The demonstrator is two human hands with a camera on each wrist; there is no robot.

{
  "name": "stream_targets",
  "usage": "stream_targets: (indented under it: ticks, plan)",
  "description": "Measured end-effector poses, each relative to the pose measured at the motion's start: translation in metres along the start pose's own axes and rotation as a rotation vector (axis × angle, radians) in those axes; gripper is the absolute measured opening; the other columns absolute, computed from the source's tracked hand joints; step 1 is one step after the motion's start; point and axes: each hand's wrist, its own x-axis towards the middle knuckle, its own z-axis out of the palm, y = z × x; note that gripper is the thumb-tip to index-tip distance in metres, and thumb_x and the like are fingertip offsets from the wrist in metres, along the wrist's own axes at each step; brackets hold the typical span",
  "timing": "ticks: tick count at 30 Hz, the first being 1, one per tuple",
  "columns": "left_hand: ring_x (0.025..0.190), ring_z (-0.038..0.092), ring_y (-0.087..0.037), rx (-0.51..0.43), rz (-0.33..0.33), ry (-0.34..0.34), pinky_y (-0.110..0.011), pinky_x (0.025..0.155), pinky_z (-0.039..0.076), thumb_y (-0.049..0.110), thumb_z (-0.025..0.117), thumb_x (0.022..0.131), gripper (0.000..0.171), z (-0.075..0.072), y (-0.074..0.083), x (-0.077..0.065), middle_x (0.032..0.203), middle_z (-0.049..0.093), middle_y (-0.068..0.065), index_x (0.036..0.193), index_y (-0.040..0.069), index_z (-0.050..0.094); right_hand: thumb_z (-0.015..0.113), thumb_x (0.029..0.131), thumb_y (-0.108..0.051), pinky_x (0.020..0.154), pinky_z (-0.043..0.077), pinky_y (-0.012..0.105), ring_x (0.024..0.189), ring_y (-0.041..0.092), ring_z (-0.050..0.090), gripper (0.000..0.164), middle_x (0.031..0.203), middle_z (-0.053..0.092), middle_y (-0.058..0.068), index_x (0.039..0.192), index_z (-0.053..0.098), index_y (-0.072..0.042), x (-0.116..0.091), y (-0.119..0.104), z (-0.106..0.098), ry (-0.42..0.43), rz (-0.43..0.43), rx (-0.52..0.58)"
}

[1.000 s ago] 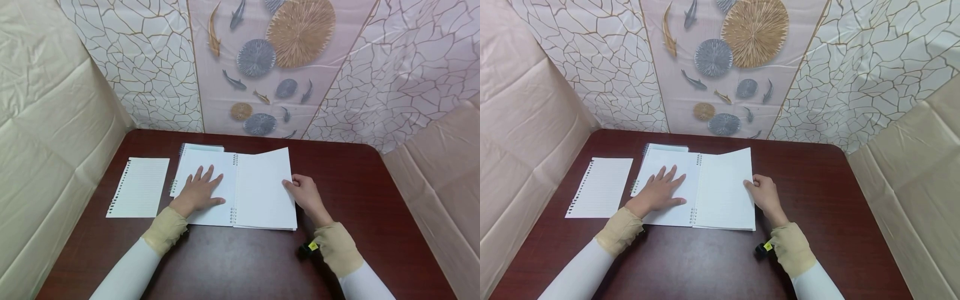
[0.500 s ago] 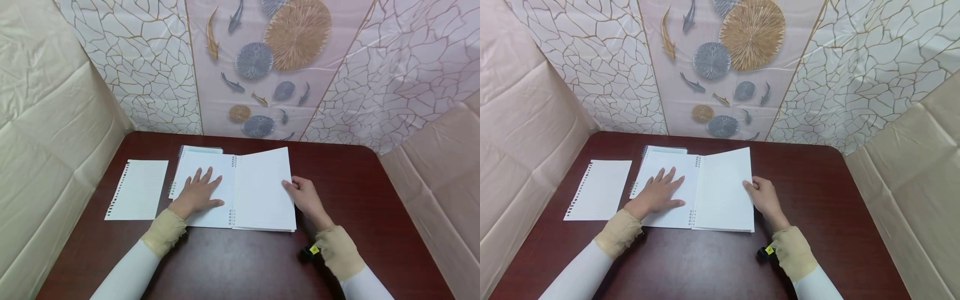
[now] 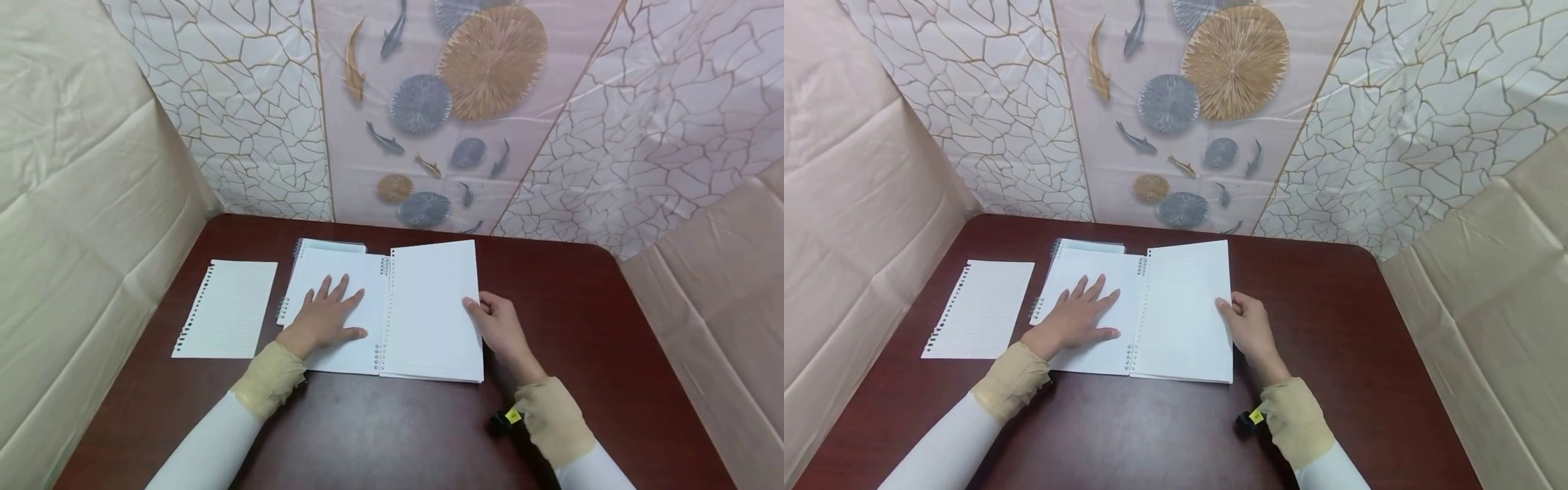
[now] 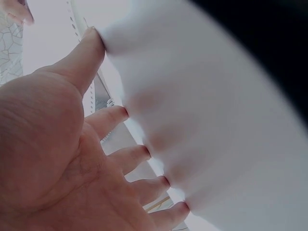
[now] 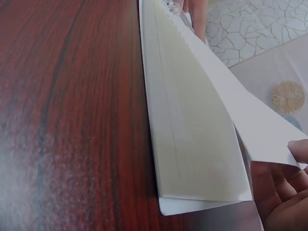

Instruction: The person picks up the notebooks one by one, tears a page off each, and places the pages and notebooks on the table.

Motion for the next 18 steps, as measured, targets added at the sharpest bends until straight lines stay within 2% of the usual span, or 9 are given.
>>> stream_targets:
  ticks: [2, 4, 18]
  plan:
    - [0.151, 0.002, -0.048, -0.003, 0.004, 0.005, -0.071, 0.118, 0.013, 0.062, 0.062, 0.093, 0.086, 0.0005, 0.0, 0.0, 0.17, 0.009, -0.018, 0.161, 0.021, 0.03, 0.064, 0.102, -0.033, 0.046, 0.04, 0.026, 0.049, 0.011, 0.04, 0.033, 0.058, 0.04, -0.003, 0.094, 0.065, -0.001, 0.0002, -0.0006, 0.0009, 0.013, -0.006, -0.003]
    - [0.151, 0.002, -0.048, -0.005, 0.008, 0.01, -0.072, 0.118, 0.013, 0.062, 0.062, 0.093, 0.086, 0.0012, 0.0, -0.0001, 0.169, 0.01, -0.018, 0.161, 0.02, 0.03, 0.064, 0.102, -0.033, 0.045, 0.038, 0.026, 0.049, 0.011, 0.038, 0.033, 0.057, 0.037, -0.004, 0.093, 0.065, -0.001, 0.0006, -0.0017, 0.0017, 0.026, -0.009, -0.001]
    - [0.151, 0.002, -0.047, 0.0, -0.003, 0.01, -0.07, 0.119, 0.014, 0.063, 0.063, 0.092, 0.086, -0.0001, 0.0014, -0.0007, 0.17, 0.01, -0.017, 0.161, 0.022, 0.031, 0.065, 0.102, -0.031, 0.047, 0.042, 0.026, 0.054, 0.013, 0.046, 0.028, 0.059, 0.044, -0.002, 0.104, 0.071, -0.005, 0.0011, -0.0088, 0.0031, 0.043, 0.011, 0.001]
